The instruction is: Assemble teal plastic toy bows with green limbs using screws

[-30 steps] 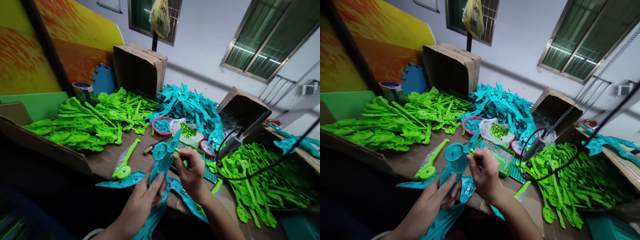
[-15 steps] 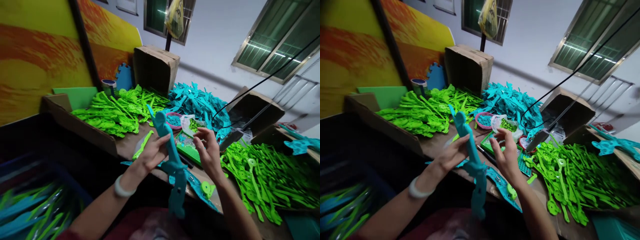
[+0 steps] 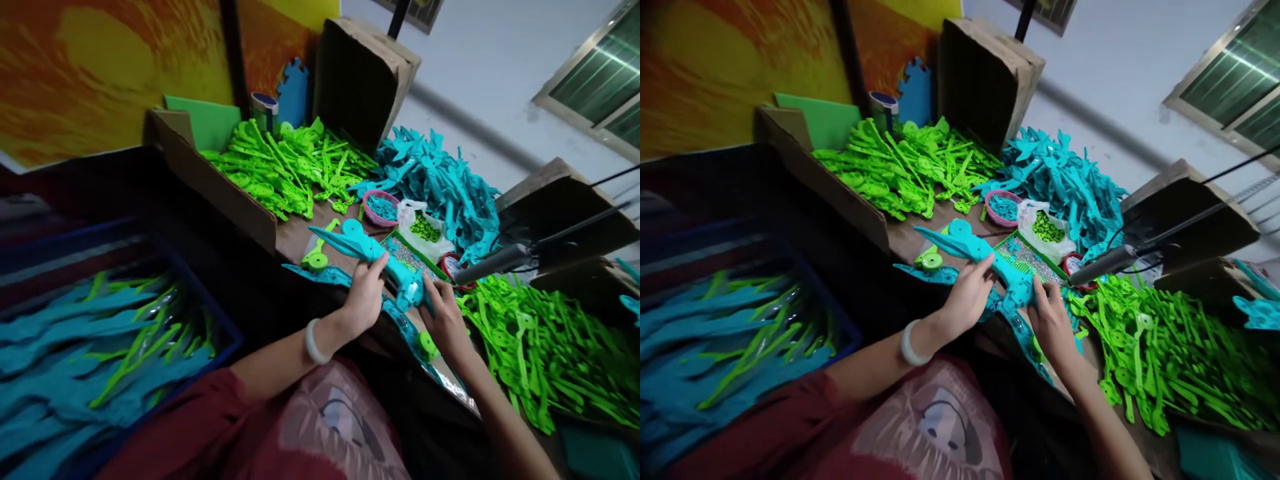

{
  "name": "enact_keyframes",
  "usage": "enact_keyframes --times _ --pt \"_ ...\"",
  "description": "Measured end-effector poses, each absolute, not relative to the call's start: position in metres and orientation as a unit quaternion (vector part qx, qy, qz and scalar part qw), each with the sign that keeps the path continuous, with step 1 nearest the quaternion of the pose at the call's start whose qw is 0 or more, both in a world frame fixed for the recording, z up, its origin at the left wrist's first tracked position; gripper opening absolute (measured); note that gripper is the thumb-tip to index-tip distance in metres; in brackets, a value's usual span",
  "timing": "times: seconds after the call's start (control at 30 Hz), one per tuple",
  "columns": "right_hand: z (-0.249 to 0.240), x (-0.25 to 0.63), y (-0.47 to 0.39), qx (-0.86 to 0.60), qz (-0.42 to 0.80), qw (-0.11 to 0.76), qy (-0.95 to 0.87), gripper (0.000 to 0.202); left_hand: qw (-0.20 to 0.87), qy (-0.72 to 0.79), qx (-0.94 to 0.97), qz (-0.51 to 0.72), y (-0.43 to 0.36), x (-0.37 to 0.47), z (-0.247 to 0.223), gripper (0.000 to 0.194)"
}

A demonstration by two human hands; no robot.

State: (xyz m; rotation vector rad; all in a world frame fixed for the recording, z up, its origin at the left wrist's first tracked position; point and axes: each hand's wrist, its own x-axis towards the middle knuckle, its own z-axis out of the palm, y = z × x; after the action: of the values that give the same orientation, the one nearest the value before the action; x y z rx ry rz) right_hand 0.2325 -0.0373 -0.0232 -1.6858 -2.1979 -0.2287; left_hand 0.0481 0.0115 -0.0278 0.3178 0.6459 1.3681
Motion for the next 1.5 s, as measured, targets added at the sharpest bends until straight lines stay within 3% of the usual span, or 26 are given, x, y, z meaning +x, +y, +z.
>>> enact_keyframes --times 0.27,0.5,0.83,1.0,1.17,1.33,1.5 --pt "-0.051 0.229 -0.019 -0.553 0.044 0.126 -0.823 0.058 0.59 0.441 0.279 0.616 -0.062 -0.031 -0.085 0.034" --pt "-0.053 0.22 -0.007 -0.536 0.095 0.106 -0.832 0.057 0.447 0.52 0.35 0.638 -0.045 -0.083 -0.094 0.033" --pt "-0.053 0.222 -0.005 -0.544 0.097 0.104 -0.827 0.058 0.285 0.524 0.502 0.626 -0.004 -0.12 -0.088 0.029" --pt "-0.048 0.218 -0.001 -0.54 0.099 0.083 -0.832 0.059 0.179 0.504 0.681 0.5 0.013 -0.135 -0.076 0.032" --pt "-0.037 0.215 0.004 -0.541 0.142 -0.007 -0.829 0.062 0.175 0.412 0.852 0.271 0.045 -0.142 -0.082 0.072" --pt "-0.03 0.223 -0.005 -0.553 0.171 -0.01 -0.815 0.067 0.124 0.407 0.877 0.224 0.06 -0.139 -0.101 0.051" --pt "-0.01 0.256 -0.034 -0.612 0.185 -0.019 -0.769 0.06 0.067 0.349 0.904 0.238 0.053 -0.123 -0.091 0.057"
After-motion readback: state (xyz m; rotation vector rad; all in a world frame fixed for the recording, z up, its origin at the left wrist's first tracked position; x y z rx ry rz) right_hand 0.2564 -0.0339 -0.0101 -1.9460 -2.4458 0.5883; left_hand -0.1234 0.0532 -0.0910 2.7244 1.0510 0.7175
